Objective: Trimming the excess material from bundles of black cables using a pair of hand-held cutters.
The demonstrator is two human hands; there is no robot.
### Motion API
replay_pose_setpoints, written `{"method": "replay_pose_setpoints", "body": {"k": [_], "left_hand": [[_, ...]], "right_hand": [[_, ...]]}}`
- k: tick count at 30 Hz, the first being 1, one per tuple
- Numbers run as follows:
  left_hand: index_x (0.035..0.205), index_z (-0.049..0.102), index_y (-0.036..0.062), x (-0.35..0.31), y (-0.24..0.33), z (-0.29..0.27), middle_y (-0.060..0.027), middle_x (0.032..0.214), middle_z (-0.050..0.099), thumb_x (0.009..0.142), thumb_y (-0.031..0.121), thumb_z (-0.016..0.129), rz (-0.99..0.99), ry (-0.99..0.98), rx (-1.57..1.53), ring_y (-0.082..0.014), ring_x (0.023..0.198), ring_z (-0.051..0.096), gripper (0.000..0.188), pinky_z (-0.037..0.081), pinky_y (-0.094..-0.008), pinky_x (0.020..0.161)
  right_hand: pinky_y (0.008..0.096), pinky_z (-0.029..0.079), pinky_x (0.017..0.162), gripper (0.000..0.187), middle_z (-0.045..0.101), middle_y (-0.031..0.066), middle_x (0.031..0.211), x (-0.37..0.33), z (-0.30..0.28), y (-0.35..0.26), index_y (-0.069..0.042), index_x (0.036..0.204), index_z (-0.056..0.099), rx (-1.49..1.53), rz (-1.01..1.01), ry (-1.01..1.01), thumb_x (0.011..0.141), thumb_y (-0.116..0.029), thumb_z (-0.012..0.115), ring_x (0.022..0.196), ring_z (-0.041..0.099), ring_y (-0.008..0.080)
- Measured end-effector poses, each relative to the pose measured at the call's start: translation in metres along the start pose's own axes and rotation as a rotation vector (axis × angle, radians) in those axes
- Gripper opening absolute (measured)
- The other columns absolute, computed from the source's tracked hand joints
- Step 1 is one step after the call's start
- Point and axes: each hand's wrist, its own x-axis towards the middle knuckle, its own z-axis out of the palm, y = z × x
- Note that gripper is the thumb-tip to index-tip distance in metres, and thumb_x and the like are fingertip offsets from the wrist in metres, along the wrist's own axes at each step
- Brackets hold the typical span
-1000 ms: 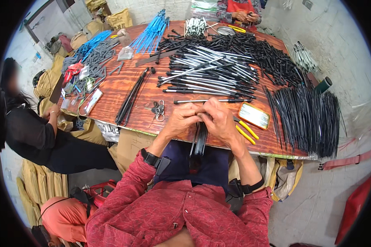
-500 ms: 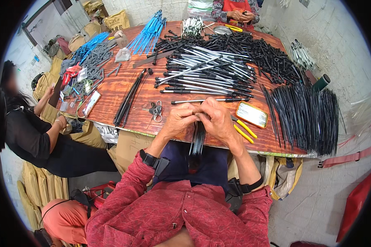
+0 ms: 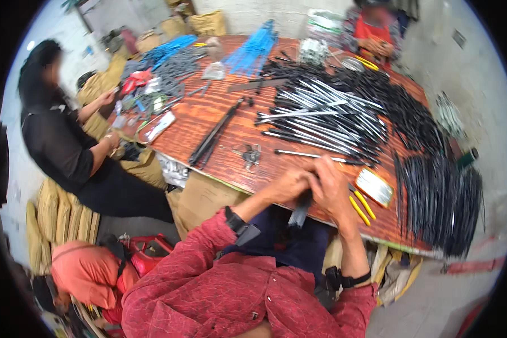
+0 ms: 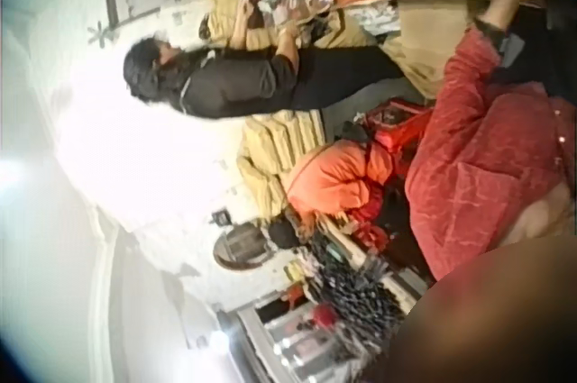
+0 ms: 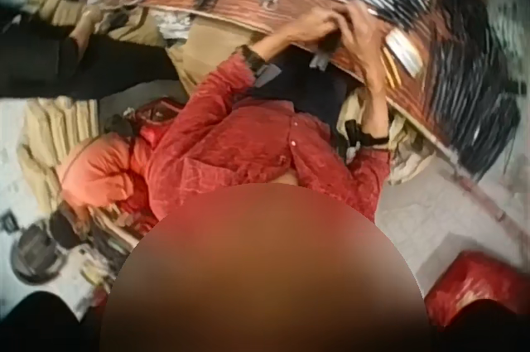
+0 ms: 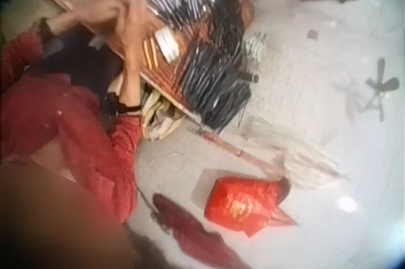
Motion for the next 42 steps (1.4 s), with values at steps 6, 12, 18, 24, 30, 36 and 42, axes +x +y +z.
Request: {"method": "replay_pose_setpoints", "body": {"k": [6, 12, 18, 24, 30, 36, 42], "left_hand": [[0.112, 0.062, -0.0003, -0.011, -0.001, 0.017, -0.0189, 0.106, 0.067, 0.098, 0.022, 0.057, -0.082, -0.074, -0.213, -0.0341, 0.102, 0.065, 0.027, 0.049, -0.0412, 0.089], [0.114, 0.058, 0.0015, -0.004, -0.002, 0.01, -0.0231, 0.09, 0.067, 0.098, 0.024, 0.057, 0.02, -0.183, 0.066, -0.0405, 0.087, 0.067, 0.027, 0.051, -0.0442, 0.076], [0.113, 0.059, 0.0025, -0.003, 0.006, 0.005, -0.0227, 0.089, 0.067, 0.096, 0.021, 0.059, -0.037, -0.223, 0.117, -0.0428, 0.086, 0.065, 0.025, 0.05, -0.0467, 0.075], [0.12, 0.057, 0.0053, -0.012, 0.002, 0.011, -0.0208, 0.088, 0.068, 0.094, 0.016, 0.06, 0.045, -0.135, 0.089, -0.043, 0.086, 0.065, 0.028, 0.05, -0.0483, 0.074], [0.124, 0.056, 0.0078, -0.009, -0.009, 0.015, -0.0194, 0.09, 0.069, 0.094, 0.015, 0.061, 0.04, -0.101, 0.097, -0.0426, 0.087, 0.066, 0.032, 0.051, -0.048, 0.074], [0.125, 0.055, 0.0079, -0.008, -0.004, 0.011, -0.0212, 0.091, 0.068, 0.093, 0.015, 0.061, 0.058, -0.137, -0.057, -0.0452, 0.087, 0.065, 0.034, 0.05, -0.0497, 0.074], [0.123, 0.055, 0.007, -0.009, -0.022, 0.016, -0.0215, 0.091, 0.068, 0.093, 0.016, 0.061, 0.075, -0.119, 0.007, -0.0449, 0.087, 0.065, 0.031, 0.05, -0.05, 0.074]], "right_hand": [[0.0406, 0.048, 0.067, 0.012, 0.056, 0.0137, 0.083, 0.004, -0.006, -0.011, -0.001, 0.092, 0.063, 0.014, -0.004, -0.07, 0.082, -0.002, 0.069, 0.078, 0.06, 0.0352], [0.0362, 0.046, 0.063, 0.007, 0.057, 0.0124, 0.08, 0.003, -0.028, -0.012, 0.001, 0.087, 0.063, 0.057, 0.105, -0.092, 0.082, 0.001, 0.068, 0.071, 0.059, 0.0283], [0.0359, 0.046, 0.06, 0.005, 0.059, 0.012, 0.081, 0.006, -0.023, -0.022, -0.001, 0.084, 0.066, -0.032, 0.121, -0.045, 0.083, -0.003, 0.07, 0.067, 0.059, 0.0266], [0.0347, 0.045, 0.059, 0.008, 0.057, 0.0117, 0.078, 0.001, -0.019, -0.022, 0.001, 0.084, 0.063, -0.075, 0.086, -0.012, 0.083, -0.002, 0.07, 0.065, 0.058, 0.0244], [0.0339, 0.044, 0.059, 0.007, 0.057, 0.0113, 0.077, -0.004, -0.031, -0.016, 0.002, 0.085, 0.064, 0.028, 0.21, -0.064, 0.085, -0.003, 0.069, 0.066, 0.058, 0.0214], [0.0318, 0.043, 0.057, 0.009, 0.059, 0.0086, 0.071, -0.009, -0.029, -0.004, 0.004, 0.086, 0.067, -0.04, 0.205, -0.006, 0.088, -0.005, 0.068, 0.062, 0.057, 0.0173], [0.0286, 0.045, 0.058, 0.012, 0.062, 0.0082, 0.069, -0.011, -0.027, 0.002, 0.005, 0.086, 0.066, 0.027, 0.219, -0.026, 0.091, -0.005, 0.066, 0.062, 0.06, 0.0152]]}}
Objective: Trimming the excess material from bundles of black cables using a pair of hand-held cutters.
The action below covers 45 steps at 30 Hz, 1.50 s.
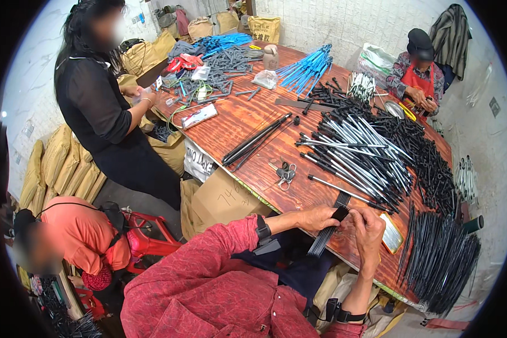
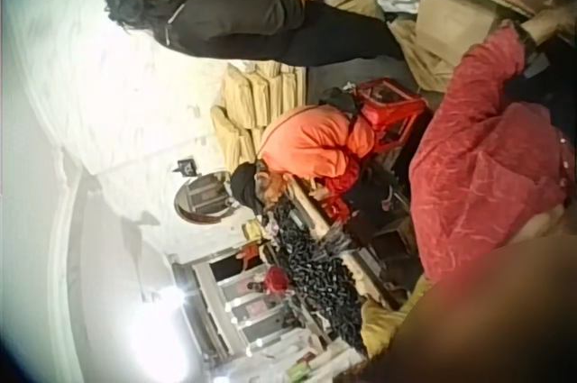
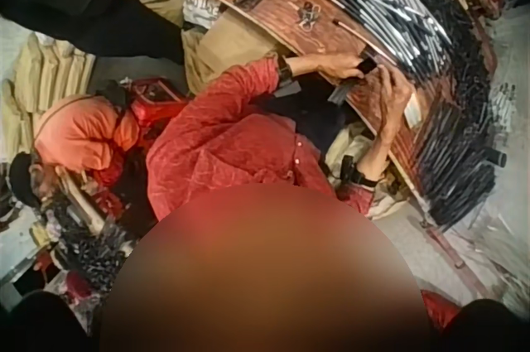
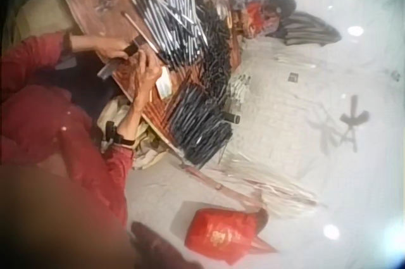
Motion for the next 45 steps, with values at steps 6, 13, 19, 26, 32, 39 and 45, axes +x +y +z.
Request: {"method": "replay_pose_setpoints", "body": {"k": [6, 13, 19, 26, 32, 39, 45], "left_hand": [[0.107, 0.066, 0.0048, 0.002, 0.013, -0.005, -0.0145, 0.094, 0.07, 0.096, 0.014, 0.056, -0.127, -0.057, -0.051, -0.0327, 0.09, 0.068, 0.018, 0.052, -0.0424, 0.08], [0.109, 0.066, 0.0024, 0.003, 0.021, -0.009, -0.0136, 0.099, 0.07, 0.097, 0.013, 0.054, -0.13, -0.045, 0.001, -0.0283, 0.096, 0.069, 0.02, 0.053, -0.0394, 0.085], [0.109, 0.065, -0.0022, 0.002, 0.014, -0.007, -0.0126, 0.102, 0.071, 0.098, 0.012, 0.051, -0.139, 0.028, -0.425, -0.023, 0.1, 0.068, 0.022, 0.053, -0.0364, 0.089], [0.107, 0.064, -0.003, 0.008, 0.016, -0.007, -0.013, 0.101, 0.072, 0.095, 0.008, 0.051, -0.163, 0.067, -0.435, -0.0225, 0.095, 0.069, 0.021, 0.054, -0.0357, 0.087], [0.111, 0.063, -0.0016, 0.0, 0.014, -0.018, -0.0135, 0.107, 0.071, 0.098, 0.011, 0.05, -0.213, 0.041, -0.348, -0.0198, 0.101, 0.067, 0.022, 0.052, -0.0342, 0.092], [0.111, 0.058, -0.0001, 0.003, 0.014, -0.017, -0.0115, 0.112, 0.069, 0.102, 0.014, 0.051, -0.243, 0.048, -0.581, -0.0175, 0.103, 0.064, 0.018, 0.051, -0.0336, 0.094], [0.113, 0.057, 0.0012, -0.007, 0.019, -0.017, -0.0109, 0.111, 0.069, 0.103, 0.016, 0.051, -0.272, 0.089, -0.589, -0.0174, 0.103, 0.064, 0.019, 0.051, -0.0339, 0.095]], "right_hand": [[0.027, 0.047, 0.059, 0.01, 0.067, 0.0088, 0.071, -0.012, -0.004, 0.014, 0.003, 0.096, 0.07, 0.176, 0.205, 0.055, 0.093, -0.005, 0.065, 0.064, 0.063, 0.013], [0.025, 0.05, 0.063, 0.014, 0.068, 0.006, 0.077, -0.011, -0.001, 0.001, 0.004, 0.094, 0.066, 0.123, 0.209, 0.039, 0.097, -0.009, 0.061, 0.07, 0.064, 0.0097], [0.0287, 0.051, 0.066, 0.016, 0.07, 0.0092, 0.083, -0.081, 0.004, 0.043, 0.001, 0.104, 0.067, 0.087, 0.337, -0.052, 0.092, -0.009, 0.067, 0.073, 0.066, 0.0147], [0.0402, 0.048, 0.077, 0.047, 0.056, 0.0094, 0.096, -0.097, 0.054, -0.01, -0.015, 0.124, 0.066, -0.342, -0.164, -0.175, 0.079, -0.002, 0.066, 0.089, 0.057, 0.0291], [0.0398, 0.044, 0.074, 0.055, 0.05, 0.0073, 0.092, -0.091, 0.07, -0.001, -0.023, 0.129, 0.065, -0.372, -0.194, -0.139, 0.076, -0.007, 0.067, 0.087, 0.053, 0.0264], [0.0373, 0.044, 0.072, 0.058, 0.047, 0.0044, 0.086, -0.101, 0.087, 0.007, -0.026, 0.129, 0.065, -0.459, -0.237, -0.059, 0.074, -0.009, 0.068, 0.085, 0.052, 0.0229], [0.0367, 0.045, 0.072, 0.057, 0.045, 0.0041, 0.084, -0.104, 0.083, 0.008, -0.025, 0.127, 0.066, -0.379, -0.252, -0.018, 0.073, -0.007, 0.068, 0.082, 0.052, 0.0223]]}}
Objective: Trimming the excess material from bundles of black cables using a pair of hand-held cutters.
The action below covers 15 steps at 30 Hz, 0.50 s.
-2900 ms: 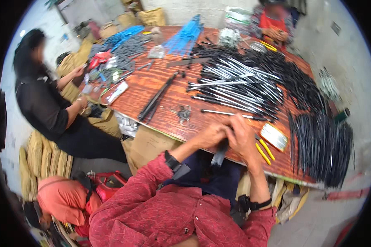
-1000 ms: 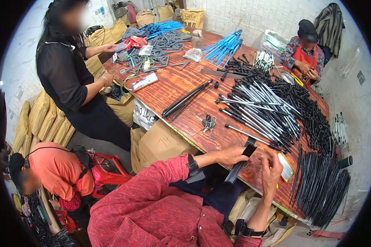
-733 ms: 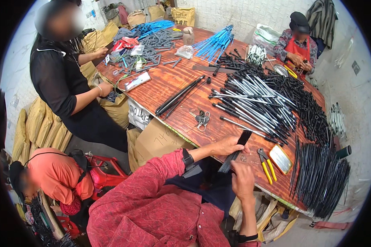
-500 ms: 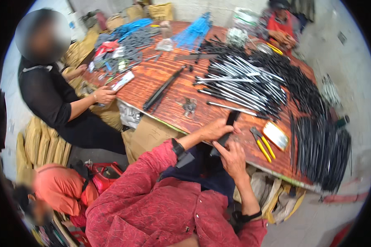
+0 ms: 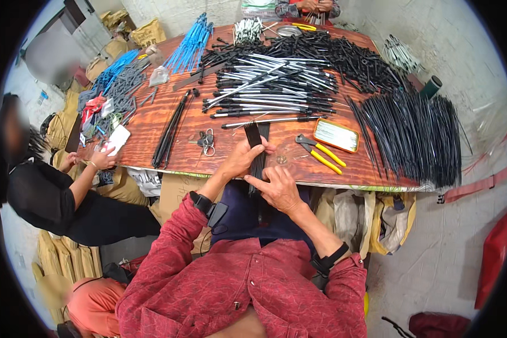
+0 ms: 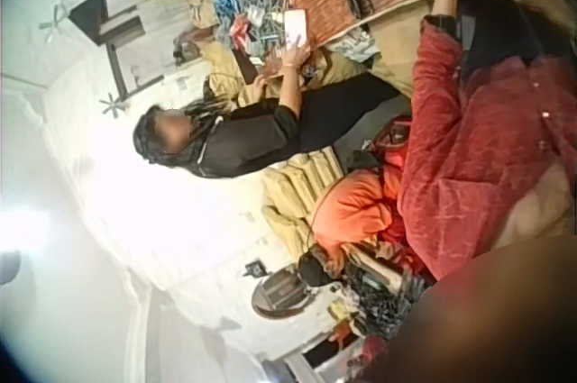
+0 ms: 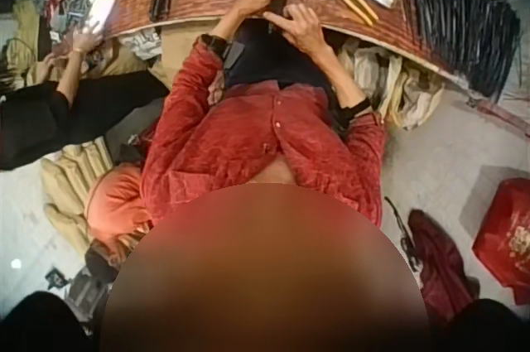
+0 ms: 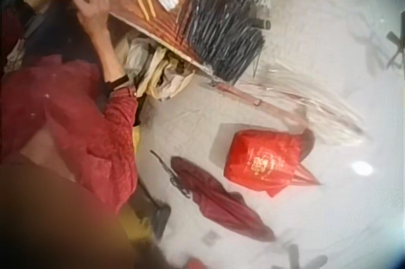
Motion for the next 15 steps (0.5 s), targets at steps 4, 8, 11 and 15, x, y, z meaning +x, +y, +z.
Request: {"method": "replay_pose_setpoints", "body": {"k": [4, 8, 11, 15], "left_hand": [[0.114, 0.056, 0.0015, 0.002, 0.005, -0.011, -0.0119, 0.112, 0.068, 0.104, 0.017, 0.053, 0.03, 0.024, 0.191, -0.0182, 0.104, 0.064, 0.019, 0.051, -0.0347, 0.095], [0.112, 0.056, 0.0011, 0.012, 0.005, -0.039, -0.0122, 0.112, 0.068, 0.104, 0.017, 0.053, 0.084, 0.074, 0.253, -0.0185, 0.104, 0.064, 0.019, 0.051, -0.0351, 0.095], [0.112, 0.056, 0.0004, 0.001, 0.002, -0.03, -0.0127, 0.113, 0.068, 0.104, 0.019, 0.053, 0.097, 0.011, 0.201, -0.0189, 0.104, 0.065, 0.02, 0.051, -0.0348, 0.094], [0.111, 0.056, -0.0002, -0.021, 0.005, -0.003, -0.0136, 0.113, 0.069, 0.104, 0.02, 0.053, 0.035, 0.032, 0.177, -0.0195, 0.103, 0.066, 0.022, 0.051, -0.0344, 0.094]], "right_hand": [[0.0371, 0.046, 0.073, 0.056, 0.049, 0.005, 0.088, 0.013, -0.002, -0.005, -0.022, 0.125, 0.067, 0.089, 0.053, 0.037, 0.073, -0.004, 0.067, 0.085, 0.054, 0.0231], [0.0382, 0.05, 0.077, 0.053, 0.058, 0.0078, 0.093, 0.021, 0.001, 0.01, -0.017, 0.122, 0.069, 0.241, 0.059, 0.019, 0.072, 0.0, 0.064, 0.09, 0.059, 0.0253], [0.0377, 0.052, 0.082, 0.048, 0.066, 0.0109, 0.102, 0.037, -0.012, 0.04, -0.01, 0.121, 0.068, 0.4, 0.146, 0.097, 0.075, 0.003, 0.059, 0.094, 0.064, 0.0268], [0.0369, 0.054, 0.086, 0.038, 0.072, 0.0182, 0.105, 0.072, 0.003, 0.083, -0.004, 0.116, 0.07, 0.626, 0.644, 0.04, 0.084, 0.002, 0.052, 0.092, 0.07, 0.0294]]}}
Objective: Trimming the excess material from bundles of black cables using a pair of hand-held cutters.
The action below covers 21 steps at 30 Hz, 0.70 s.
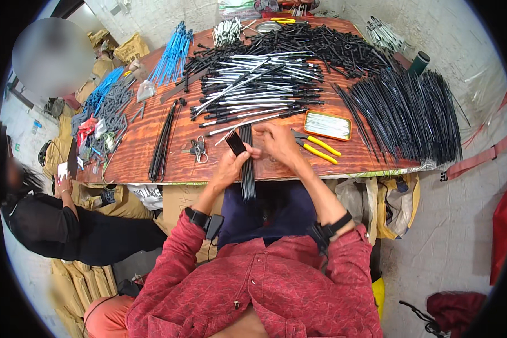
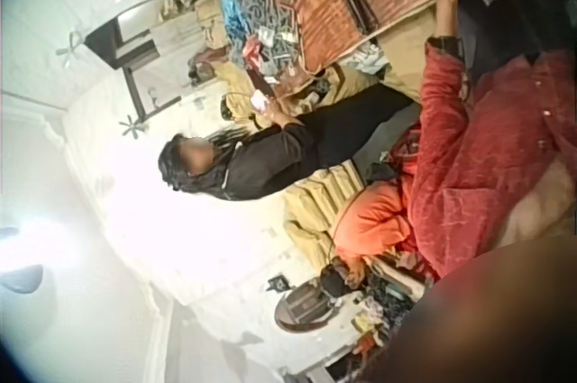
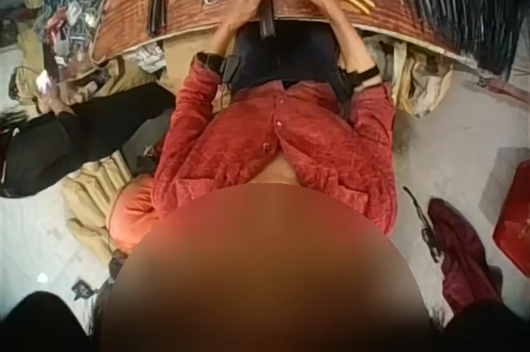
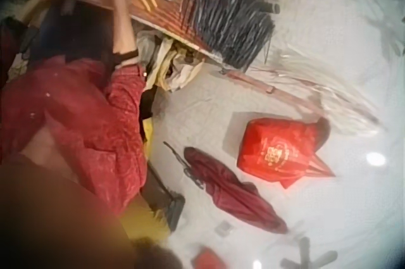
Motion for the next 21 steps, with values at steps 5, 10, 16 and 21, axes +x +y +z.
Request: {"method": "replay_pose_setpoints", "body": {"k": [5, 10, 16, 21], "left_hand": [[0.11, 0.056, -0.0006, -0.016, 0.002, 0.01, -0.0145, 0.113, 0.069, 0.105, 0.02, 0.052, -0.048, -0.012, 0.014, -0.0201, 0.104, 0.066, 0.022, 0.051, -0.0347, 0.094], [0.111, 0.056, 0.0001, -0.017, -0.002, 0.006, -0.0144, 0.113, 0.069, 0.105, 0.019, 0.051, -0.081, -0.025, -0.016, -0.0198, 0.104, 0.066, 0.02, 0.051, -0.0348, 0.094], [0.112, 0.056, 0.0012, 0.011, -0.011, -0.017, -0.0143, 0.116, 0.068, 0.104, 0.018, 0.053, 0.009, -0.026, -0.053, -0.0195, 0.105, 0.065, 0.019, 0.051, -0.0349, 0.095], [0.114, 0.056, 0.0011, 0.024, -0.014, -0.015, -0.0138, 0.116, 0.068, 0.102, 0.019, 0.057, -0.022, -0.012, -0.135, -0.0193, 0.105, 0.065, 0.021, 0.05, -0.0349, 0.097]], "right_hand": [[0.032, 0.055, 0.084, 0.035, 0.072, 0.0163, 0.113, 0.059, 0.021, 0.031, 0.003, 0.121, 0.065, 0.166, 0.142, -0.093, 0.09, -0.001, 0.049, 0.093, 0.07, 0.0207], [0.0302, 0.055, 0.083, 0.034, 0.072, 0.0132, 0.111, 0.05, 0.021, 0.029, 0.006, 0.124, 0.063, 0.342, 0.272, -0.063, 0.095, -0.006, 0.049, 0.092, 0.068, 0.0168], [0.0301, 0.054, 0.084, 0.033, 0.071, 0.0116, 0.11, -0.051, -0.025, 0.011, 0.003, 0.121, 0.066, 0.467, 0.327, -0.218, 0.098, -0.02, 0.058, 0.095, 0.067, 0.0171], [0.032, 0.053, 0.09, 0.04, 0.07, 0.0124, 0.116, -0.127, -0.03, 0.006, 0.004, 0.12, 0.065, 0.432, 0.452, -0.455, 0.097, -0.029, 0.062, 0.102, 0.067, 0.0166]]}}
